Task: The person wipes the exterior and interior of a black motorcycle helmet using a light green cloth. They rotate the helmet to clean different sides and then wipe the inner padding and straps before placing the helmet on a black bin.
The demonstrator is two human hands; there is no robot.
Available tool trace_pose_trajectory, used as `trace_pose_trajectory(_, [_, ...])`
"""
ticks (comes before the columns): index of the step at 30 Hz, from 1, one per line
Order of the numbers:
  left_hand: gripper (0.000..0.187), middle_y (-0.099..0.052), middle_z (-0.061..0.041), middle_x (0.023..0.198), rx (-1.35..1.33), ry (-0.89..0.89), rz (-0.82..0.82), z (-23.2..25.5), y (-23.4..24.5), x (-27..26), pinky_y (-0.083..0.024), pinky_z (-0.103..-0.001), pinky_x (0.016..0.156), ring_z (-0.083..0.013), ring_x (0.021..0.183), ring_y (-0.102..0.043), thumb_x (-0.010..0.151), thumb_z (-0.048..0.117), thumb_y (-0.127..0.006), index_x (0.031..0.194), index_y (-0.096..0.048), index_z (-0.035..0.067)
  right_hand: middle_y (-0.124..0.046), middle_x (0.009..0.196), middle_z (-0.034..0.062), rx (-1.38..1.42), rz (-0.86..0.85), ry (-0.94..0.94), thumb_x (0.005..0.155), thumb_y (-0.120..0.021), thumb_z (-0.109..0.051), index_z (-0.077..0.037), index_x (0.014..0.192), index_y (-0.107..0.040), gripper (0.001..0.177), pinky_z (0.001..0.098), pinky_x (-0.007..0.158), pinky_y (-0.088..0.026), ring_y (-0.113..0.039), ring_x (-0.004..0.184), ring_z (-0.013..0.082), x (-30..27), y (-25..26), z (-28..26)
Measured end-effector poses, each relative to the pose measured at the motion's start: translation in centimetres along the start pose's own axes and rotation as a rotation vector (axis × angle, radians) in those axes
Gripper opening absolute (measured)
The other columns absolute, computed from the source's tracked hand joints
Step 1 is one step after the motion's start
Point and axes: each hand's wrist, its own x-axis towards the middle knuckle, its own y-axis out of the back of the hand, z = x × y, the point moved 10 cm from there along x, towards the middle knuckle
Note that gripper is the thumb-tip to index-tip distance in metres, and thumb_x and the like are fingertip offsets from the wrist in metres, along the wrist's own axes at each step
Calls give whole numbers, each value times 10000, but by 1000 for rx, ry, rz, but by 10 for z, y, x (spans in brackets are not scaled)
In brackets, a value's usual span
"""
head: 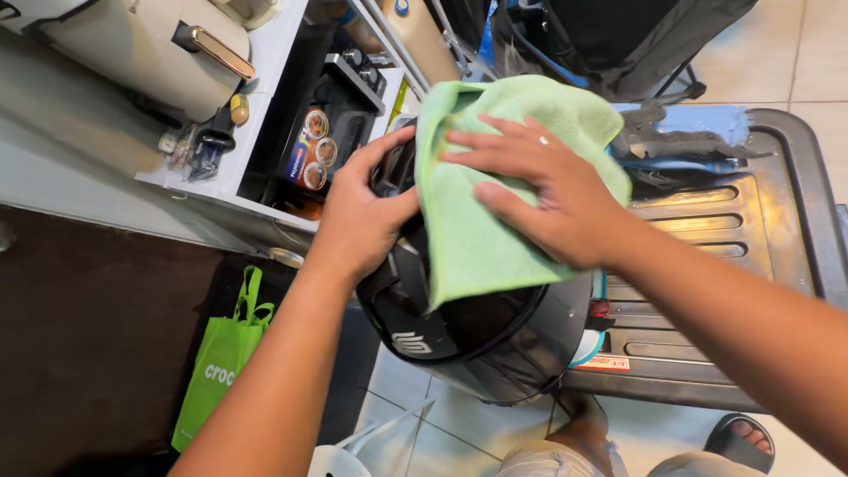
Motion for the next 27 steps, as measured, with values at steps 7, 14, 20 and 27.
trace_pose_trajectory(7, [653, -735, -108, 1187, -18, 203, 162, -22, 35, -21, -528, -285, 924, -166, 1046, -684, 815, 416, -784, 1337, -664, 43, -360, 1616, 81, 739, 340, -781, 991, -562, -408, -98, 1609, -269, 751, 352, 1163, -329, -398, 1444, 198, -66, -15, 73])
trace_pose_trajectory(14, [618, -775, -33, 1170, -345, 697, 213, -73, 52, -70, -491, -270, 952, -145, 1056, -698, 887, 528, -587, 1273, -711, 61, -453, 1590, 78, 981, 218, -928, 957, -485, -520, -112, 1595, -313, 776, 331, 1167, -284, -407, 1454, 182, -71, -51, 49])
trace_pose_trajectory(20, [604, -691, -71, 1255, -453, 485, 220, -52, 70, -81, -483, -298, 969, -153, 1122, -641, 947, 446, -608, 1380, -630, 25, -487, 1505, 104, 627, 322, -781, 1036, -435, -504, -43, 1558, -374, 699, 354, 1178, -315, -457, 1387, 212, -61, -19, 13])
trace_pose_trajectory(27, [690, -630, -95, 1425, -257, 40, 66, 20, 89, -76, -415, -324, 1136, -177, 1309, -579, 936, 308, -699, 1526, -490, 18, -459, 1375, 108, 1023, 447, -786, 1015, -415, -535, -192, 1642, -209, 744, 423, 1056, -418, -477, 1218, 235, -61, -6, -18])
